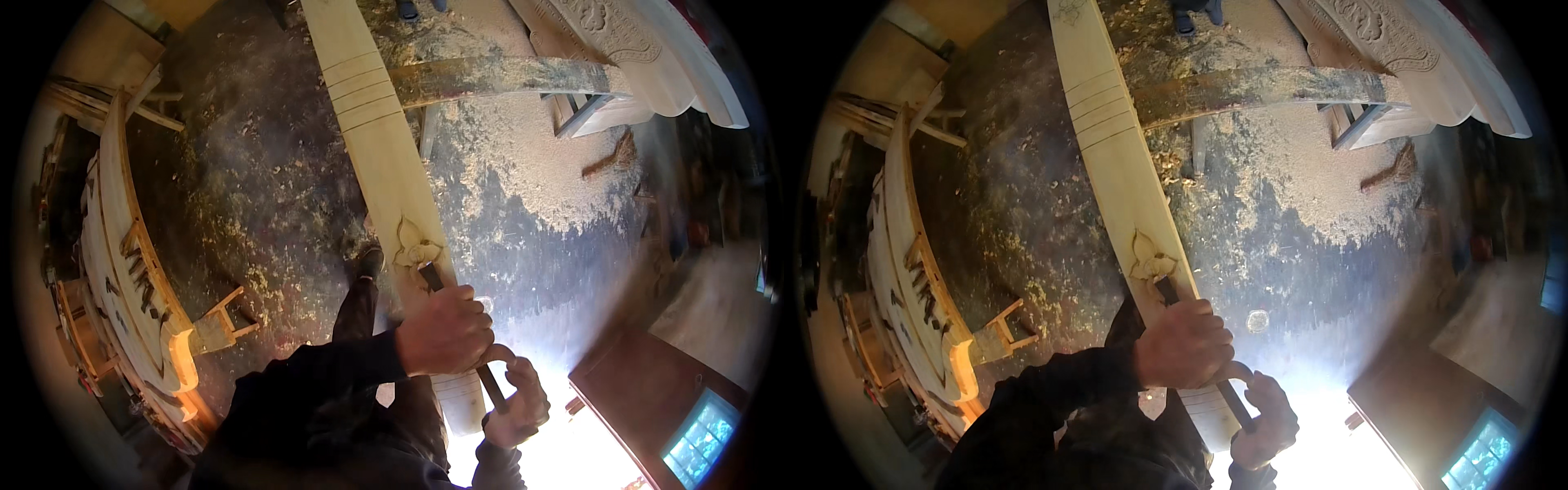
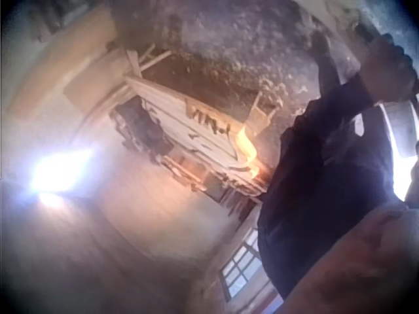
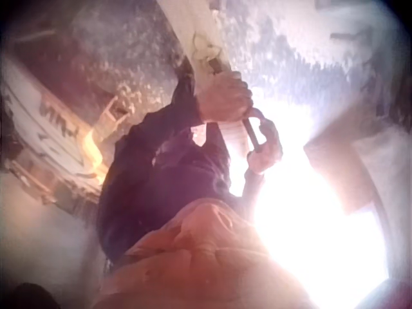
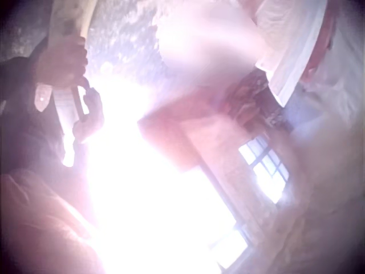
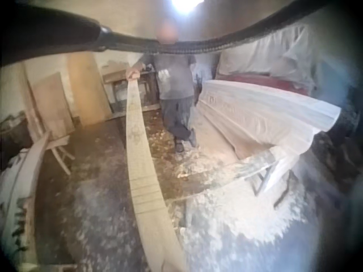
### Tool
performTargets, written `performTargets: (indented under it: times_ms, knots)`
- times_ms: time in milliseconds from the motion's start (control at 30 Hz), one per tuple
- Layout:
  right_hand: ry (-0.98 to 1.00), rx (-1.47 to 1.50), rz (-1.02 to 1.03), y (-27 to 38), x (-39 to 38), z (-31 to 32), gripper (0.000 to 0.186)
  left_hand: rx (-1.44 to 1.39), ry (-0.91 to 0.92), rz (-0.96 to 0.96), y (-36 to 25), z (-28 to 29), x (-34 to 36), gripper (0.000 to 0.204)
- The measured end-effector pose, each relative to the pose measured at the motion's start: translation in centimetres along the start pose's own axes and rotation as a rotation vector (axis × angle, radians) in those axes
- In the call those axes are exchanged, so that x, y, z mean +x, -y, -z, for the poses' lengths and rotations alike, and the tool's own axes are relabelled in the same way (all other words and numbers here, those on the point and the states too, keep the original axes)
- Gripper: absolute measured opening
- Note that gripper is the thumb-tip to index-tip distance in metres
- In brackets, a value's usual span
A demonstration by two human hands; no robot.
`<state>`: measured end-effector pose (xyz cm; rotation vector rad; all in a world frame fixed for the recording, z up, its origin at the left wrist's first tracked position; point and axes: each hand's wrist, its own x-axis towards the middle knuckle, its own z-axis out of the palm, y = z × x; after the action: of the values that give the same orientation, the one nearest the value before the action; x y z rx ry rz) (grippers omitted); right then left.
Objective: The person carves a decorative floral design into a wooden plank using a chisel by hand.
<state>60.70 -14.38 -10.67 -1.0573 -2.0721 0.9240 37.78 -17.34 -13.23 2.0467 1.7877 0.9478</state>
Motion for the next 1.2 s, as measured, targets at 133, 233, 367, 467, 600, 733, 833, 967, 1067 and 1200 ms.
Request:
performTargets:
  times_ms: [133, 233, 367, 467, 600, 733, 833, 967, 1067, 1200]
  knots:
    - [-0.138, 0.072, -0.132, 0.2, -0.3, 0.3, 0.026, -0.033, -0.021, 0.007, -0.2, 0.3, 0.5, 0.045]
    - [-0.079, 0.179, -0.049, 0.4, 1.0, -0.8, 0.037, 0.011, -0.02, 0.03, -0.2, 0.1, 0.2, 0.045]
    - [0.02, 0.116, -0.077, -0.3, -0.3, 1.2, 0.073, -0.063, -0.027, 0.045, 0.0, 0.6, 0.6, 0.046]
    - [-0.236, 0.045, -0.124, -0.2, 0.5, 1.0, 0.041, -0.071, -0.06, 0.055, -0.3, 0.7, 1.4, 0.047]
    - [-0.194, 0.009, -0.068, 1.4, 2.4, -0.5, 0.03, -0.036, -0.09, 0.064, -0.1, 0.2, 2.0, 0.046]
    - [-0.279, 0.024, -0.218, -0.9, 0.9, 2.1, 0.036, -0.121, -0.098, 0.085, -0.4, 0.3, 1.6, 0.051]
    - [-0.262, 0.134, -0.133, -0.5, 2.6, 0.3, 0.043, -0.012, -0.093, 0.092, -0.3, 0.4, 2.0, 0.051]
    - [-0.136, 0.153, -0.06, -0.5, 2.0, 0.6, 0.052, -0.104, -0.164, 0.079, 0.0, 0.3, 1.8, 0.049]
    - [-0.054, 0.058, -0.148, 0.0, 1.7, 1.6, 0.082, -0.117, -0.187, 0.073, -0.2, 0.0, 1.4, 0.045]
    - [-0.046, 0.032, 0.001, 2.4, 3.6, 0.6, 0.089, -0.104, -0.229, -0.031, 0.5, 0.2, 1.6, 0.044]
